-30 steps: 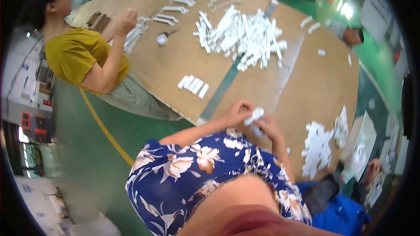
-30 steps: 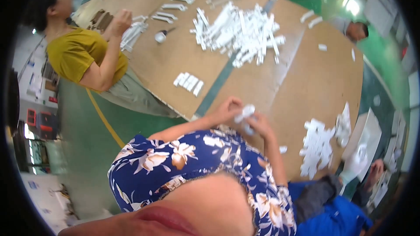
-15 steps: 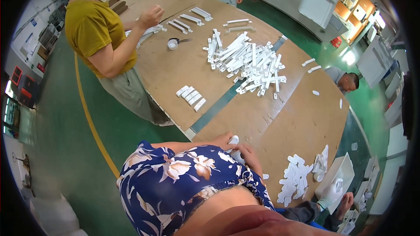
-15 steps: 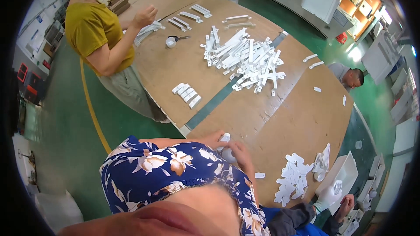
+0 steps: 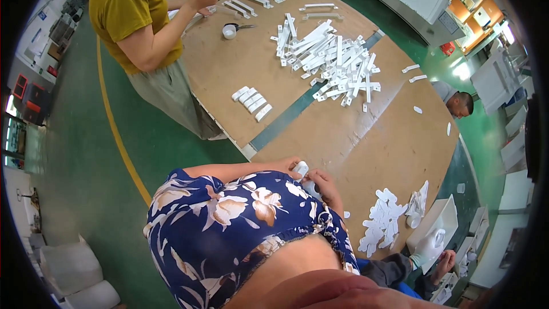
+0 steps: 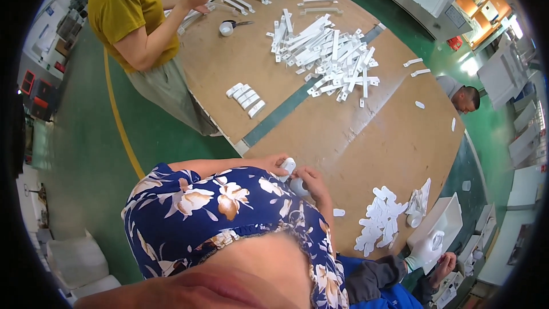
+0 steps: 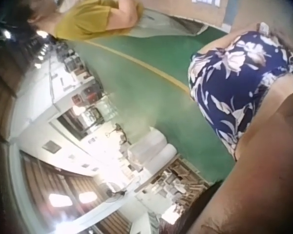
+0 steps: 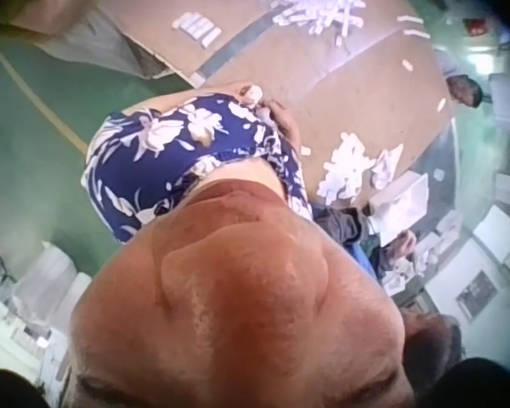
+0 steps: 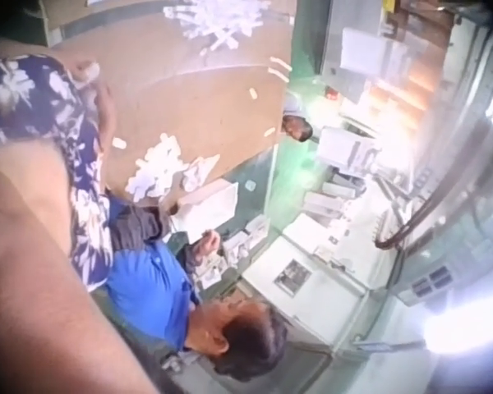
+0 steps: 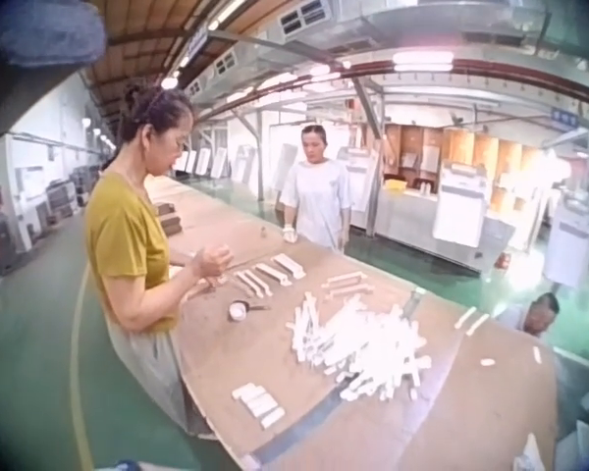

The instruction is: The person inspects and sorts small white plastic components by hand on a workbench.

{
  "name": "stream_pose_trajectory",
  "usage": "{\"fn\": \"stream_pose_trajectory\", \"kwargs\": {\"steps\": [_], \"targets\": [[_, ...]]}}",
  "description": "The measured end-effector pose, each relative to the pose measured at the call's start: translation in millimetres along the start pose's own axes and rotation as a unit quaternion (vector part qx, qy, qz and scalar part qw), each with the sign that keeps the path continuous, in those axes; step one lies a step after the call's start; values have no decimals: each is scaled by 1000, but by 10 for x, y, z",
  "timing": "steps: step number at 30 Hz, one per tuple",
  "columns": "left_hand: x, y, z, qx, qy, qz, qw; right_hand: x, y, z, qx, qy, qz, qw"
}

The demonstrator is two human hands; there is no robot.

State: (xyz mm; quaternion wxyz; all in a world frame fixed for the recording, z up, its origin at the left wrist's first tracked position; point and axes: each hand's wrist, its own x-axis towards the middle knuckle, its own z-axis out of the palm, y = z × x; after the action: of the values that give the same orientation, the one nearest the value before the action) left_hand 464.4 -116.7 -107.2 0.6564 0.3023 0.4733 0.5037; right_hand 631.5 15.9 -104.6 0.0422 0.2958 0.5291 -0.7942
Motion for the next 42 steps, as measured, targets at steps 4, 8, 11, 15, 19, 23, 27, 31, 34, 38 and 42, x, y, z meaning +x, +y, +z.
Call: {"fn": "stream_pose_trajectory", "kwargs": {"steps": [4,8,11,15,19,23,27,31,34,38,42], "targets": [[29,-10,36,10,26,-5,1000,33,-58,43,-3,-6,13,1000],[2,75,166,78,47,-25,996,13,-32,45,12,-13,18,1000],[-13,156,249,159,68,-34,984,-12,4,14,37,-16,17,999],[-43,325,261,232,22,-71,970,6,93,-37,55,-35,26,997],[17,-161,153,128,79,19,988,50,67,9,34,-38,34,998],[66,-208,71,191,32,-38,980,80,158,-22,60,-54,30,996],[-84,61,283,202,125,-39,971,24,127,31,121,-56,-14,991],[-63,-16,299,206,165,2,965,23,144,-15,97,-44,-20,994],[-90,-33,336,125,164,-28,978,19,71,-16,95,-67,-23,993],[-119,-34,322,122,181,-27,976,-13,43,-26,53,-72,-30,996],[-92,-172,-109,213,228,-47,949,-267,161,-85,133,-95,-152,975]]}}
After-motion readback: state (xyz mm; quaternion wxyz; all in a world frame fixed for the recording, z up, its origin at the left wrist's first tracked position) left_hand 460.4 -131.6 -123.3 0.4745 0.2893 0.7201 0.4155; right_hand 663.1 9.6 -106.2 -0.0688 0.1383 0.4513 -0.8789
